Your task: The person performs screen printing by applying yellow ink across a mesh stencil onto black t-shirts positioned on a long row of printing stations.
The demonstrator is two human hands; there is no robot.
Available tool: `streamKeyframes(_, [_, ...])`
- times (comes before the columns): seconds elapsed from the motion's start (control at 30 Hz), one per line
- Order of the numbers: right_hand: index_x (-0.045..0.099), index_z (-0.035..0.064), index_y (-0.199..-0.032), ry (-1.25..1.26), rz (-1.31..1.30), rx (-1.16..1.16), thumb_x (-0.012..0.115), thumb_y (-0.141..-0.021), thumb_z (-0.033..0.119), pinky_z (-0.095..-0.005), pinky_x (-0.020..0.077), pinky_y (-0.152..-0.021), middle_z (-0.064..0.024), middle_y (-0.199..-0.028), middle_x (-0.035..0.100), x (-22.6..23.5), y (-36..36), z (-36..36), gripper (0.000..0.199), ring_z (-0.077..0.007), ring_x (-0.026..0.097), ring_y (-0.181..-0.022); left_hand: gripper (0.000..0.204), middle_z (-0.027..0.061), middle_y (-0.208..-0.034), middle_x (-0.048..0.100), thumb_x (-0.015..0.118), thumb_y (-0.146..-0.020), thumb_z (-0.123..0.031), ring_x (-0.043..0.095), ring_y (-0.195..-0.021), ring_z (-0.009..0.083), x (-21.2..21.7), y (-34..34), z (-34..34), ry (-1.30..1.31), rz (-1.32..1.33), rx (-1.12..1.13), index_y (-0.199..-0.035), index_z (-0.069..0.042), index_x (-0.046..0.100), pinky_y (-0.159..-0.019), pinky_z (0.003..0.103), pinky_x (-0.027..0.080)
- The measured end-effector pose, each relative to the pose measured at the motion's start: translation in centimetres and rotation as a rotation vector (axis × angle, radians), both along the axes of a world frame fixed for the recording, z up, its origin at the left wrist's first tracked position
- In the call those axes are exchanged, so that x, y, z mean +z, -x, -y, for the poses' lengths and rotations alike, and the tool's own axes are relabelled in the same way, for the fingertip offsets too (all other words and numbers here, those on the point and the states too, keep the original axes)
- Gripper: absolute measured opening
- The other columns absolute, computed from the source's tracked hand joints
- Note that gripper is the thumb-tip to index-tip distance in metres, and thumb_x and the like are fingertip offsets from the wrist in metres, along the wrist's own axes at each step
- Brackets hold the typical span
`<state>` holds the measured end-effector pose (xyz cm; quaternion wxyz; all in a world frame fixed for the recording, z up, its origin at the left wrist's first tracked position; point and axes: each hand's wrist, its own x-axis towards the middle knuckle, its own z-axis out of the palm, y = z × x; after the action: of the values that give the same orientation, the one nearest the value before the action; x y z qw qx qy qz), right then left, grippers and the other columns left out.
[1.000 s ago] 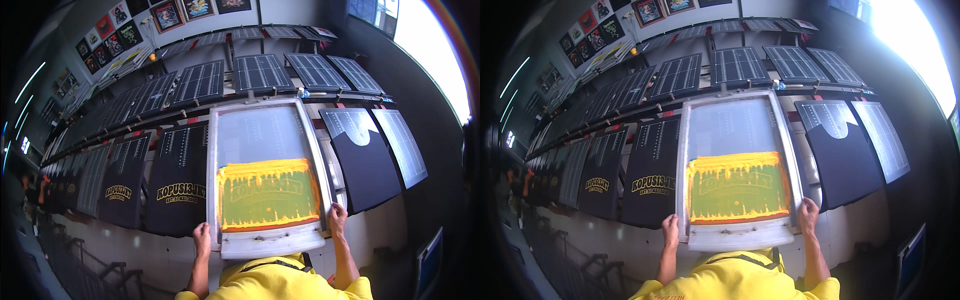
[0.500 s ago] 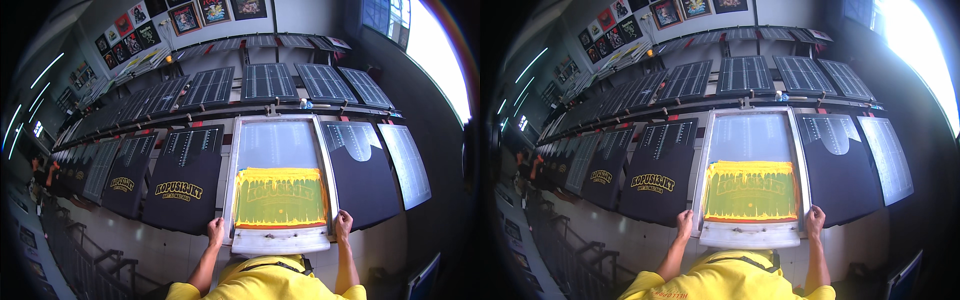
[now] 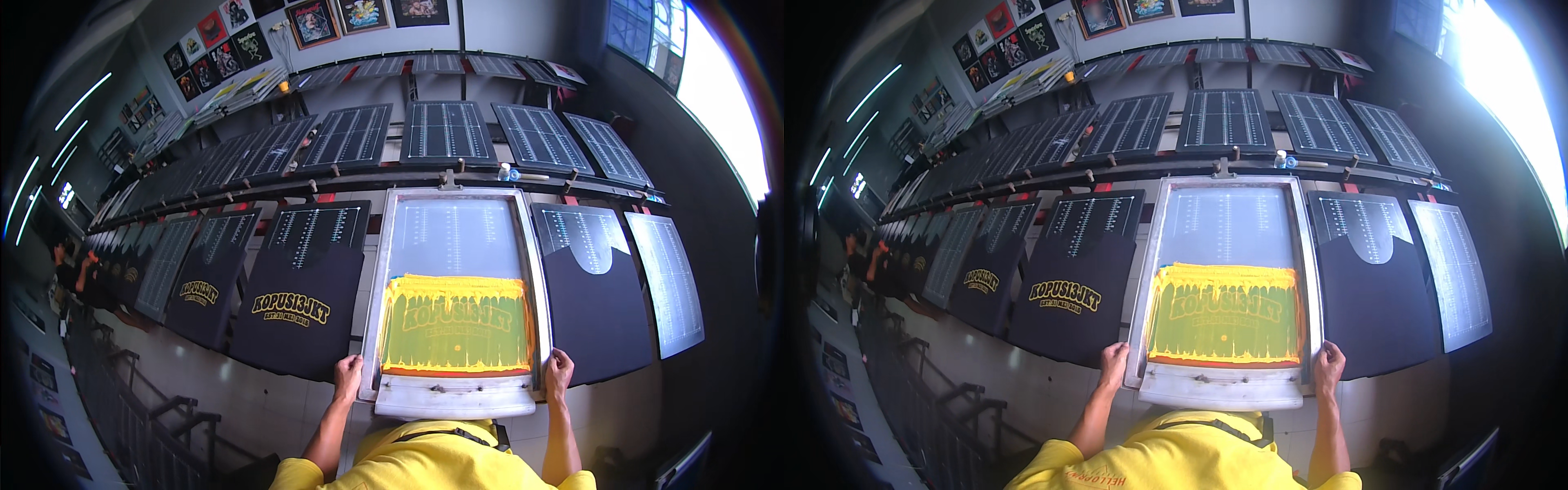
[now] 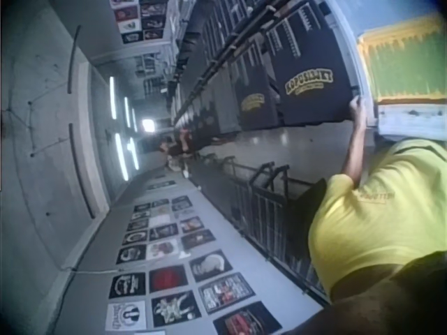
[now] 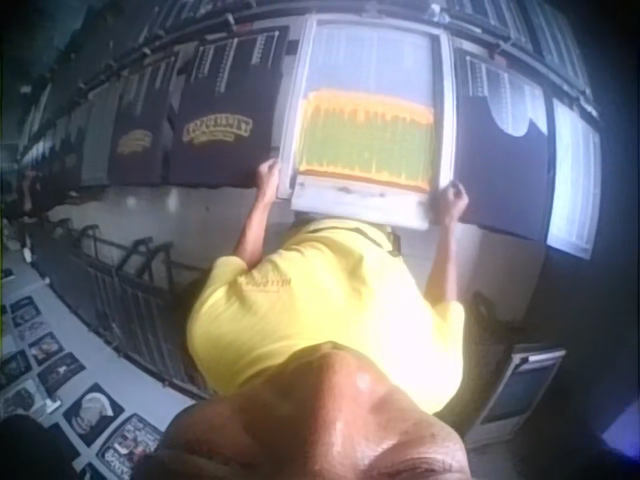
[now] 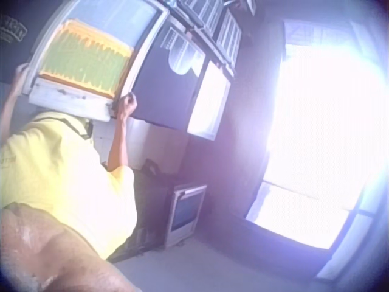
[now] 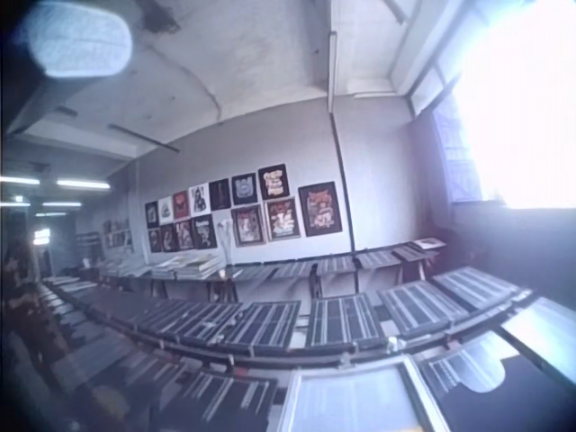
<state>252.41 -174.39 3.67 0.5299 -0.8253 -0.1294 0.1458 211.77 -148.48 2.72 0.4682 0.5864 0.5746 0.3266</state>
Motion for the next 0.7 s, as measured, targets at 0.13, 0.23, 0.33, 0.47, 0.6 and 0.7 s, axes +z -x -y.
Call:
streamKeyframes(0.13, [0.066,-0.0067,-0.107,-0.033,0.012,0.008,0.055,-0.087,0.004,-0.0283,0.0488,-0.071,-0.0109,-0.088,0.069,-0.6,0.1,0.0,0.025,-0.015,0.062,-0.077,0.031,0.0054,-0.058,0.052,0.06,-0.091,-0.023,0.045,-0.056,0.0103,0.3,0.5,-0.5,-0.022,-0.133,-0.066,-0.081,0.006,0.062,-0.054,0.033,0.039])
streamKeyframes(0.23, [0.066,-0.0071,-0.107,-0.046,0.004,0.003,0.055,-0.088,0.004,-0.0282,0.0487,-0.07,-0.0109,-0.088,0.069,-1.4,0.0,0.1,0.025,-0.0149,0.062,-0.076,0.029,0.0134,-0.055,0.049,0.06,-0.088,-0.021,0.045,-0.052,0.0144,1.8,0.0,-1.1,-0.057,-0.345,-0.178,-0.075,0.005,0.059,-0.052,0.037,0.038])
streamKeyframes(0.33, [0.066,-0.0073,-0.105,-0.058,0.035,0.003,0.054,-0.089,0.004,-0.0278,0.0483,-0.068,-0.0096,-0.084,0.068,-1.7,0.4,-0.4,0.022,-0.0139,0.061,-0.075,0.027,0.0174,-0.056,0.051,0.059,-0.087,-0.02,0.046,-0.049,0.0197,2.0,0.0,-1.1,-0.065,-0.41,-0.175,-0.074,0.004,0.058,-0.052,0.039,0.038])
streamKeyframes(0.47, [0.065,-0.0061,-0.105,0.049,0.068,0.024,0.053,-0.09,0.005,-0.0287,0.0489,-0.069,-0.0112,-0.085,0.068,0.3,1.1,-0.8,0.022,-0.015,0.062,-0.075,0.028,0.018,-0.058,0.053,0.06,-0.087,-0.021,0.047,-0.05,0.0226,1.9,0.4,-1.2,-0.076,-0.413,-0.176,-0.076,0.004,0.06,-0.054,0.039,0.04])
streamKeyframes(0.6, [0.062,-0.0054,-0.111,-0.035,0.09,0.066,0.052,-0.092,0.005,-0.0311,0.0507,-0.077,-0.0158,-0.097,0.068,-0.7,0.4,-0.1,0.024,-0.0221,0.066,-0.086,0.028,0.0197,-0.069,0.063,0.061,-0.087,-0.023,0.061,-0.059,0.028,2.7,-0.3,-0.8,-0.103,-0.434,-0.161,-0.084,0.004,0.064,-0.059,0.039,0.046])
streamKeyframes(0.7, [0.06,-0.003,-0.115,-0.048,0.469,0.13,0.053,-0.09,0.001,-0.0357,0.0511,-0.084,-0.0184,-0.112,0.064,1.5,1.9,-1.0,0.027,-0.0295,0.064,-0.1,0.027,0.0182,-0.08,0.069,0.063,-0.087,-0.025,0.066,-0.068,0.0284,3.1,0.5,0.4,-0.231,-0.408,-0.081,-0.091,0.002,0.067,-0.063,0.04,0.05])
